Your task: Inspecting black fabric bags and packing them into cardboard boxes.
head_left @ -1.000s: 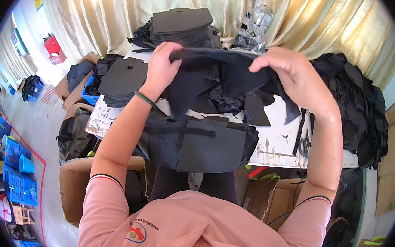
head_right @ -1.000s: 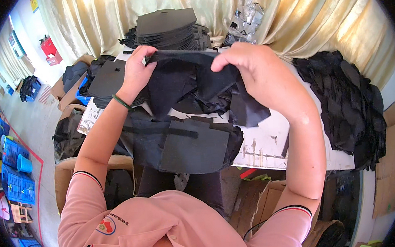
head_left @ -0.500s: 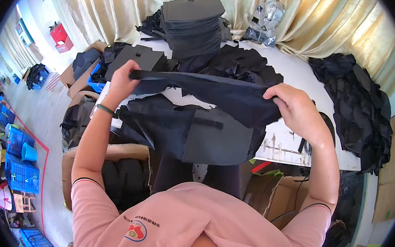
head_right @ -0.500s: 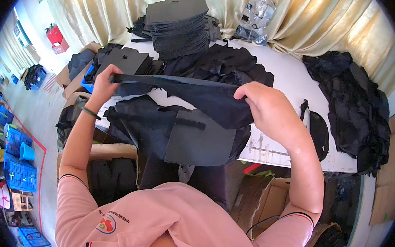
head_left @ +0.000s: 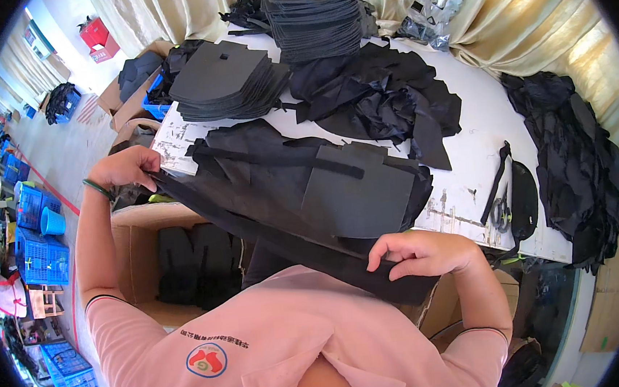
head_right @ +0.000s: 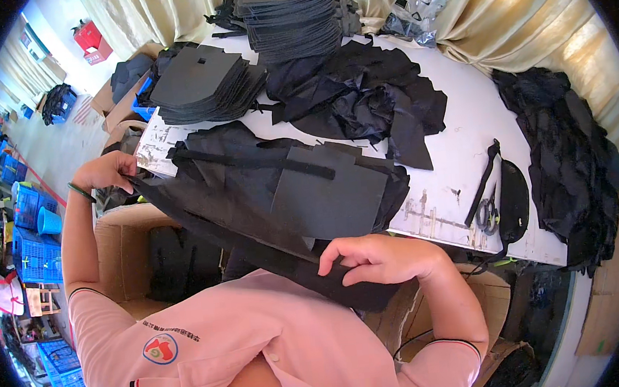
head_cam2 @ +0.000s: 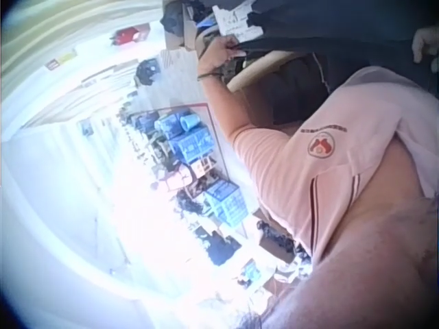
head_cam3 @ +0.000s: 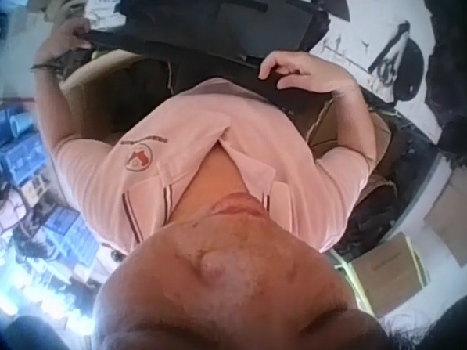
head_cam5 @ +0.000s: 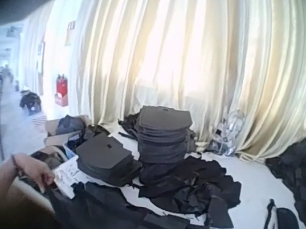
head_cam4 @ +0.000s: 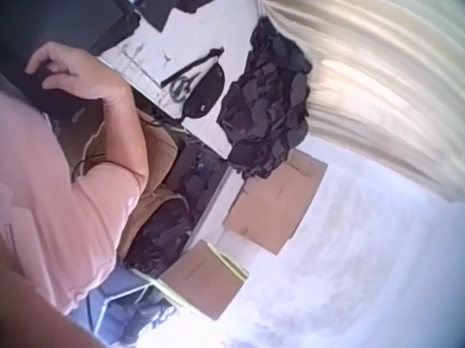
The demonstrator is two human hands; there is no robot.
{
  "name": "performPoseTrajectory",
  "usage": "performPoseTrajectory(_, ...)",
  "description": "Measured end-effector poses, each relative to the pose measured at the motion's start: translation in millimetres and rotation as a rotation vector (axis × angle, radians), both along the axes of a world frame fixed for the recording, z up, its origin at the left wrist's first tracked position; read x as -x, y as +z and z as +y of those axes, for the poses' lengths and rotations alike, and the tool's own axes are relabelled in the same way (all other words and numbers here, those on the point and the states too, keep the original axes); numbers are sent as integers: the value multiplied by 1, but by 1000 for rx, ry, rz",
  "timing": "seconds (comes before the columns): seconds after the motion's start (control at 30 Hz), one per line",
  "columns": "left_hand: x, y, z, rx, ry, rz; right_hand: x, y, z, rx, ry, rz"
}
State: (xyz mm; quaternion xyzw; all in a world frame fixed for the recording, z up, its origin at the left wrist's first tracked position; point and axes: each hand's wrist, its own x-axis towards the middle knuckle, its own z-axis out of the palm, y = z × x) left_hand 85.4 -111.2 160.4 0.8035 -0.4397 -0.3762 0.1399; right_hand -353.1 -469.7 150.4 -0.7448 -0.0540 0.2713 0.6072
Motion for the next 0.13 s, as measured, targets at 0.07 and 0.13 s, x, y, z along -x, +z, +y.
performPoseTrajectory(0.07, -1, -2, 0, -103, 16, 80, 0, -14, -6, -26, -94, -25)
performPoseTrajectory(0.13, 1, -6, -14, -174, 44, 35, -5, -20, -14, 58, -110, 13)
